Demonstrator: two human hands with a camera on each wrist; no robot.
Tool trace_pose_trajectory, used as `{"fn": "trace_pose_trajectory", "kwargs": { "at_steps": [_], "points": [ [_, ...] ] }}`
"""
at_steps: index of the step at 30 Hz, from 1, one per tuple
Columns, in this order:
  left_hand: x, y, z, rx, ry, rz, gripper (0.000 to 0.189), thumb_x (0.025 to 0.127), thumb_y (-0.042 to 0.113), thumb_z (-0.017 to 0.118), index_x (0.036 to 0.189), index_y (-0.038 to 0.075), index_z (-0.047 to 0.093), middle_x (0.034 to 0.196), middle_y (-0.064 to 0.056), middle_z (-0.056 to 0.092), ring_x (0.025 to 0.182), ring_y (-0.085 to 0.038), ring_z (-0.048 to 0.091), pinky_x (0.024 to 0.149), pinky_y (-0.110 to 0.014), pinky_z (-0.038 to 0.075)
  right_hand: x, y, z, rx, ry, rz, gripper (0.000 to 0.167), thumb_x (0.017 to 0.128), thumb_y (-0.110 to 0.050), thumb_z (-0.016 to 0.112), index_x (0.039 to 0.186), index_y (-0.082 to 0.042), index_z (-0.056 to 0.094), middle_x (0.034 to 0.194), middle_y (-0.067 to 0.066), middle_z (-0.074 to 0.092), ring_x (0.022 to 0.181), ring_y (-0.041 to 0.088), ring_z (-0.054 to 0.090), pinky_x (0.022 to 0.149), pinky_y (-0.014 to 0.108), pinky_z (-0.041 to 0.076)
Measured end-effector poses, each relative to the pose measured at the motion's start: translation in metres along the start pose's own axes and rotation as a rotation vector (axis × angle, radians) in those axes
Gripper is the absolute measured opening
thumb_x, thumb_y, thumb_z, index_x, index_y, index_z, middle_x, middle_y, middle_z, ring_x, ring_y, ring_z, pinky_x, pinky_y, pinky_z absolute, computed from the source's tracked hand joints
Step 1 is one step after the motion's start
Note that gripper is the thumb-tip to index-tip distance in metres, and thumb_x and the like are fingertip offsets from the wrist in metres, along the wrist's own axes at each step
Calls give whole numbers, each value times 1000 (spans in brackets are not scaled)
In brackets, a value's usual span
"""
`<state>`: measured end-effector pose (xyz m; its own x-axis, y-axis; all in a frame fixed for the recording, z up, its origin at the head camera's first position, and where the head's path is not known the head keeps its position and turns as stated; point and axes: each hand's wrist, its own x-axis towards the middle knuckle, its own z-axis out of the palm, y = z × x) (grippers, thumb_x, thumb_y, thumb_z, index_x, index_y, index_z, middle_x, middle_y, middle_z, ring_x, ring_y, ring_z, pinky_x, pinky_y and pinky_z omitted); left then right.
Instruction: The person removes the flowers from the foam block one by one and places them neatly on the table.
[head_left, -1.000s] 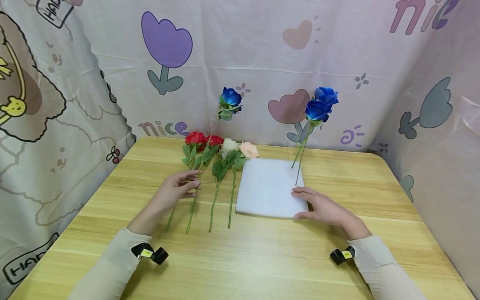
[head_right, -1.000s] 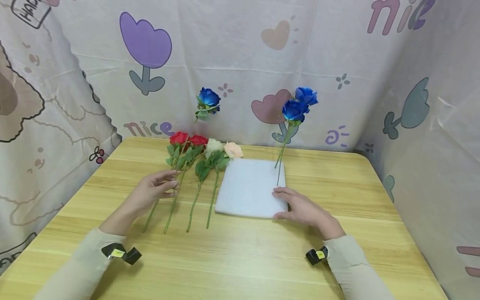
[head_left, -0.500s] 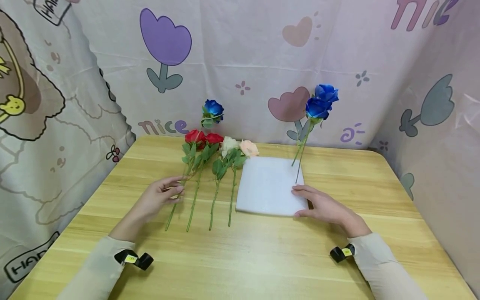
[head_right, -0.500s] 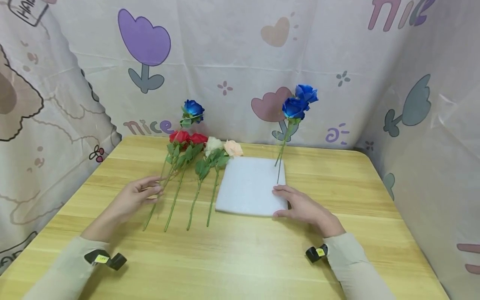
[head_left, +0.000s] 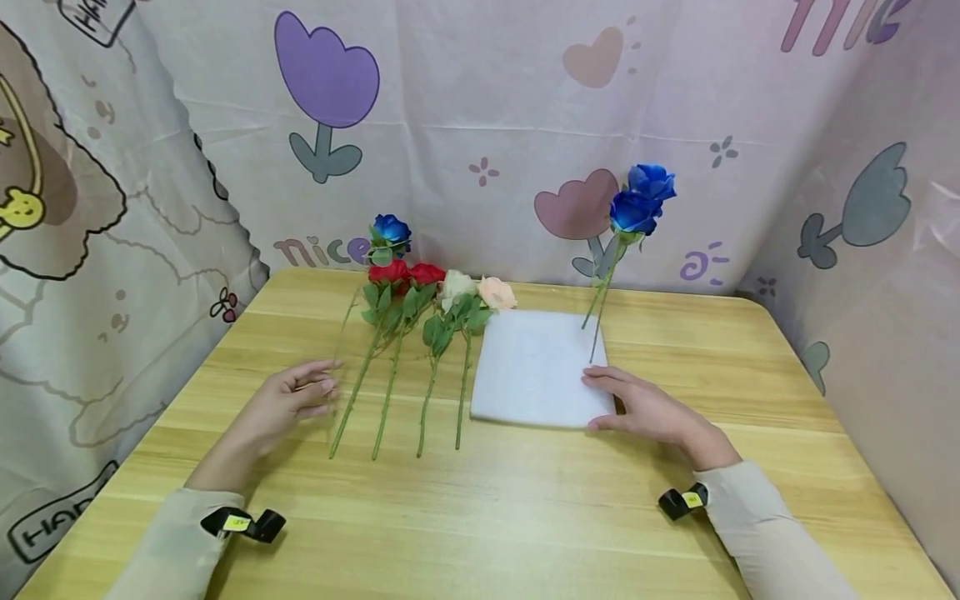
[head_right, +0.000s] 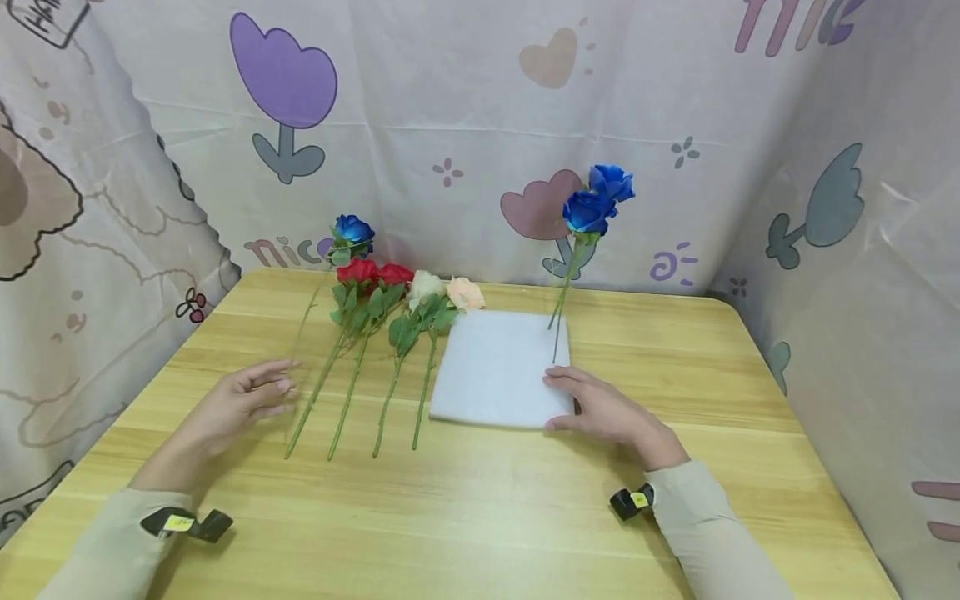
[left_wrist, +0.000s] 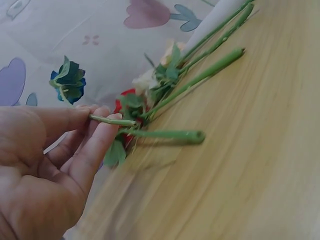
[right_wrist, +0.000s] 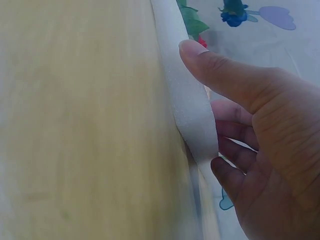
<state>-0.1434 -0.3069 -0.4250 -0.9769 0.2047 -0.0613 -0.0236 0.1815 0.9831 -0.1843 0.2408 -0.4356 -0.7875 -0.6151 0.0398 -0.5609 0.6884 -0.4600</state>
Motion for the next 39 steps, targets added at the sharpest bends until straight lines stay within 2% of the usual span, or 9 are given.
{"fn": "trace_pose_trajectory", "kwargs": {
  "at_steps": [11,17,22,28,35,39],
  "points": [
    [-9,-12,-26,-104,-5,-38,49,100,14,58,145,0,43,116,-11,55,102,-16,64,88,-30,54,0,-3,0,16,-6,14,80,83,-46,76,144,-2,47,152,11,38,140,35,31,113,51,28],
    [-13,-15,-38,-148,-14,-72,47,100,14,57,144,2,45,116,-8,54,102,-14,64,88,-30,55,0,-3,-1,7,-2,7,80,83,-46,75,143,-2,48,152,11,39,140,36,32,113,51,28],
    [-17,-21,-46,-135,-35,-81,48,101,14,55,146,1,42,115,-10,51,103,-14,63,88,-30,54,-1,-4,-2,17,-1,4,79,83,-44,76,143,-1,48,152,10,40,140,35,32,113,50,28],
    [-21,-26,-54,-112,-46,-88,51,102,15,53,148,-2,36,115,-10,53,102,-13,63,88,-29,54,-1,-4,-1,18,-4,5,79,83,-45,76,143,-2,48,152,10,39,140,36,32,113,50,28],
    [-26,-27,-58,-154,-46,-135,47,102,13,55,146,2,42,114,-4,61,99,-13,64,85,-27,56,-1,-4,-1,15,-5,6,80,83,-49,74,143,-2,48,152,10,39,140,36,32,113,51,28],
    [-25,-25,-56,-79,-36,-175,56,102,17,54,149,-5,32,112,-4,61,98,-11,64,85,-27,56,-1,-3,-1,15,-5,8,80,84,-49,74,143,-2,48,152,10,39,140,36,32,113,51,28]
  ]
}}
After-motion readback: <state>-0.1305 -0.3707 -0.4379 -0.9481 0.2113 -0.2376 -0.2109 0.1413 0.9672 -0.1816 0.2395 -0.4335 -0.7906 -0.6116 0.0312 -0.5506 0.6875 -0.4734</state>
